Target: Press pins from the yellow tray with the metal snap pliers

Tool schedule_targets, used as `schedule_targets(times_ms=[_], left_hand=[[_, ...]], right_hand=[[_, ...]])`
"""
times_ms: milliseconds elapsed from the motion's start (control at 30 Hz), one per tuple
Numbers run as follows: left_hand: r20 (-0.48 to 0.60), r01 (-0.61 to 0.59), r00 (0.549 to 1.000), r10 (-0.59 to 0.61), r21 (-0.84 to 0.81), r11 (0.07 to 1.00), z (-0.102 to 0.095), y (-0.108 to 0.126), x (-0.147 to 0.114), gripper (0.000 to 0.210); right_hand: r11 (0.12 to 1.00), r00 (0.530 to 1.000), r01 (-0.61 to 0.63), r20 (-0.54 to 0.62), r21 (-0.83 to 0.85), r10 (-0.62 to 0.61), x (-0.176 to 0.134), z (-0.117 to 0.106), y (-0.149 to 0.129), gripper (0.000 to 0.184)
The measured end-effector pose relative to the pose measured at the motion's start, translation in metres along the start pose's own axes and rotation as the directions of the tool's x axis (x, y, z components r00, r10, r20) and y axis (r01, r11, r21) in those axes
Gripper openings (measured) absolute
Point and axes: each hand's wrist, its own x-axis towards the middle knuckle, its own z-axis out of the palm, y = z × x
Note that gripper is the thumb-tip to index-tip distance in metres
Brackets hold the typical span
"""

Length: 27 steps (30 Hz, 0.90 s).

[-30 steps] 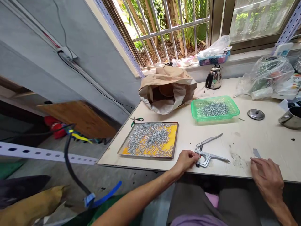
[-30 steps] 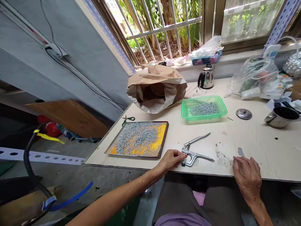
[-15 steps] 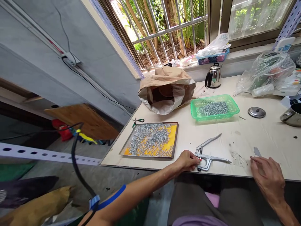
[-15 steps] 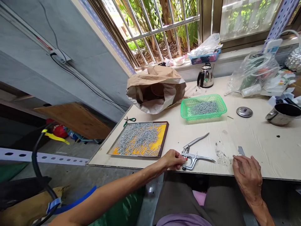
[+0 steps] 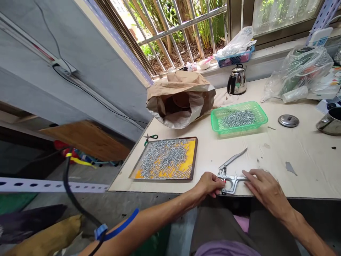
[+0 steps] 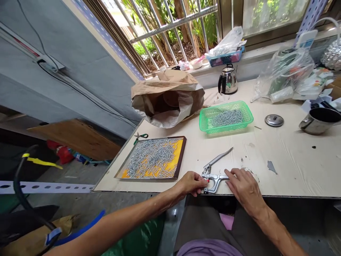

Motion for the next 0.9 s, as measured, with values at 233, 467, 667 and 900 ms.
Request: schedule_targets(times_ms=[233, 467, 667, 900], left_hand=[[0.008, -0.015, 1.000, 0.015, 0.024, 1.000, 0.003, -0.004, -0.001, 0.025], [0.012, -0.028, 1.000, 0.027, 0.043, 0.999, 0.006, 0.000, -0.007, 0.022], [-0.003, -0.071, 0.997, 0.071, 0.082, 0.994, 0.003, -0.003, -0.007, 0.018], [-0.025, -0.735, 0.498, 0.867, 0.517, 0.438, 0.029, -0.030, -0.036, 0.012]], right_hand=[[0.999, 0.990, 0.003, 0.142, 0.038, -0.008, 0.005, 0.008, -0.002, 0.024], [0.997, 0.978, -0.051, 0.207, 0.051, 0.040, 0.006, 0.006, -0.008, 0.025], [0.979, 0.934, -0.120, 0.354, 0.166, 0.054, 0.018, -0.001, 0.005, 0.023], [0.993, 0.876, -0.103, 0.467, -0.055, 0.117, 0.069, 0.006, 0.032, 0.034]])
